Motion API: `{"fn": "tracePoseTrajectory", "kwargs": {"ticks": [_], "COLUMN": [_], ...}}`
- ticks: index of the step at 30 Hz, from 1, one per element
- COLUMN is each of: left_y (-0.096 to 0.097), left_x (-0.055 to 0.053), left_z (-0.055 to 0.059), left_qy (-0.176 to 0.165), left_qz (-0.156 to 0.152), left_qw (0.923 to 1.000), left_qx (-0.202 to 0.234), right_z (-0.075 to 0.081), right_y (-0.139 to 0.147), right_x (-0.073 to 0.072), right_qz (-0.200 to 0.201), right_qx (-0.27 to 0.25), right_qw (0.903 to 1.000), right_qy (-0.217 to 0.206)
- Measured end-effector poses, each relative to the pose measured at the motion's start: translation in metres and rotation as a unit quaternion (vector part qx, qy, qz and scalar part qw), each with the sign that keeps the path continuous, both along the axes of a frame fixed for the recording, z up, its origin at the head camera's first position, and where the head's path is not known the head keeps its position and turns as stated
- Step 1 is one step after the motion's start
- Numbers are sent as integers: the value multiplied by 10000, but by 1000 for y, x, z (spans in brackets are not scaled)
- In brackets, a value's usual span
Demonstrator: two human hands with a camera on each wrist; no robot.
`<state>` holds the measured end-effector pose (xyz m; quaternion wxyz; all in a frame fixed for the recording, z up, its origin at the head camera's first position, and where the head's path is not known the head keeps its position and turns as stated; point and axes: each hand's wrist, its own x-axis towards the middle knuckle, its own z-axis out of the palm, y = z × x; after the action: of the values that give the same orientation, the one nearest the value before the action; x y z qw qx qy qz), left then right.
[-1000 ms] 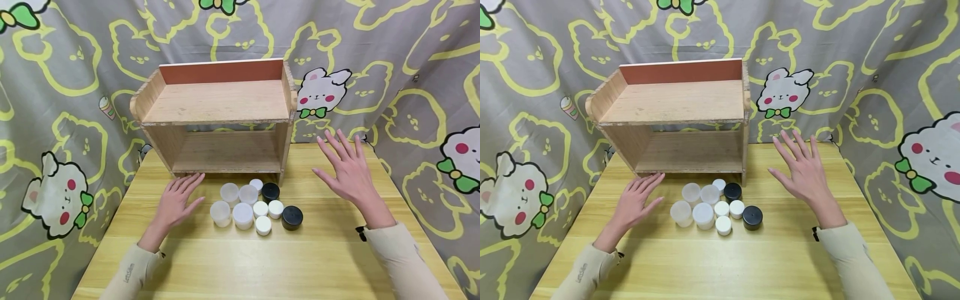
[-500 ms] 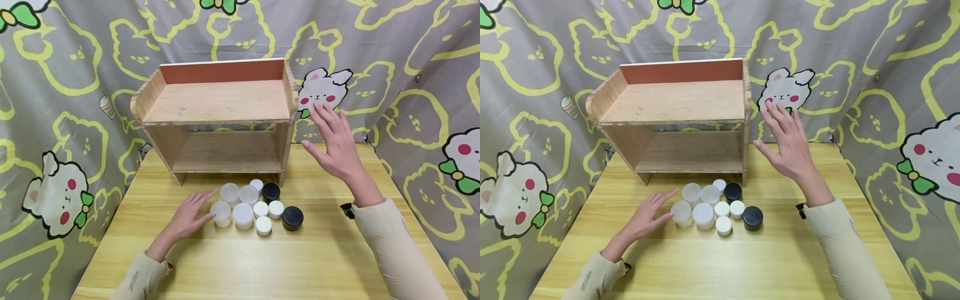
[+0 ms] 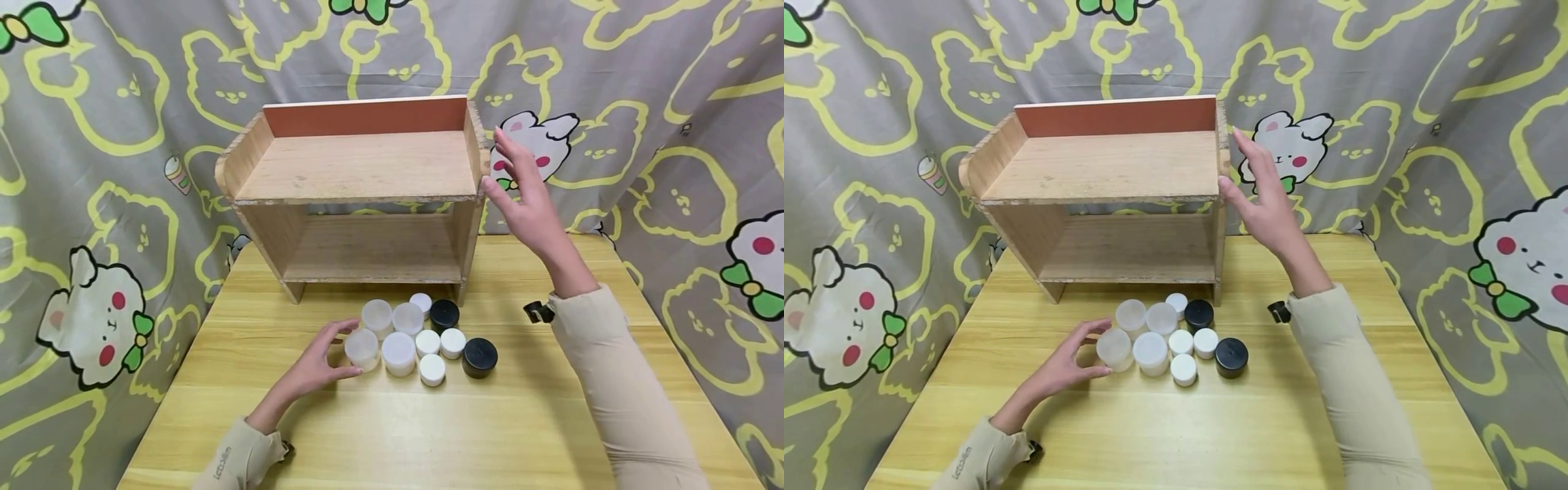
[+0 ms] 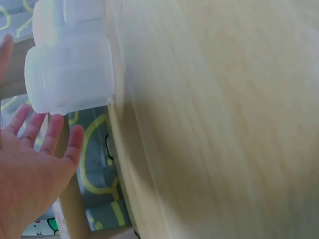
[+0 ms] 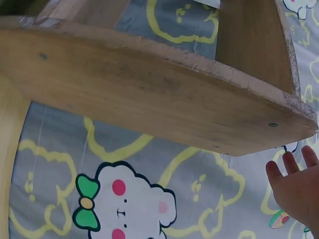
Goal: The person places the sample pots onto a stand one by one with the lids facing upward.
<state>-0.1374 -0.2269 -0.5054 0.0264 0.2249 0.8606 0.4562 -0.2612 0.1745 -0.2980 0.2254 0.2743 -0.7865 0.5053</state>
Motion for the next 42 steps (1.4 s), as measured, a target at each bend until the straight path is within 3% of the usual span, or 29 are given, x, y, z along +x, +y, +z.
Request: {"fn": "tracePoseTrajectory", "kwargs": {"ticks": [4,9,15,26,42], "left_y": [1,1,4,3,2], "left_x": [-2,-2,-4,-6,-7], "left_z": [-3,-7,-9,-8,-8], "left_qy": [-241,-394,-543,-662,-643], "left_qz": [-36,-4,41,-114,-269], "left_qw": [9994,9991,9985,9977,9975], "left_qx": [236,172,42,-30,118], "right_z": [4,7,5,-7,-8], "right_y": [-6,-11,-13,-16,-15], "right_x": [-7,-12,-16,-29,-31], "right_qz": [239,402,248,336,270], "right_qx": [-374,-553,-732,-1016,-932], "right_qw": [9987,9969,9956,9942,9951], "right_qy": [-241,-386,-532,-129,-202]}}
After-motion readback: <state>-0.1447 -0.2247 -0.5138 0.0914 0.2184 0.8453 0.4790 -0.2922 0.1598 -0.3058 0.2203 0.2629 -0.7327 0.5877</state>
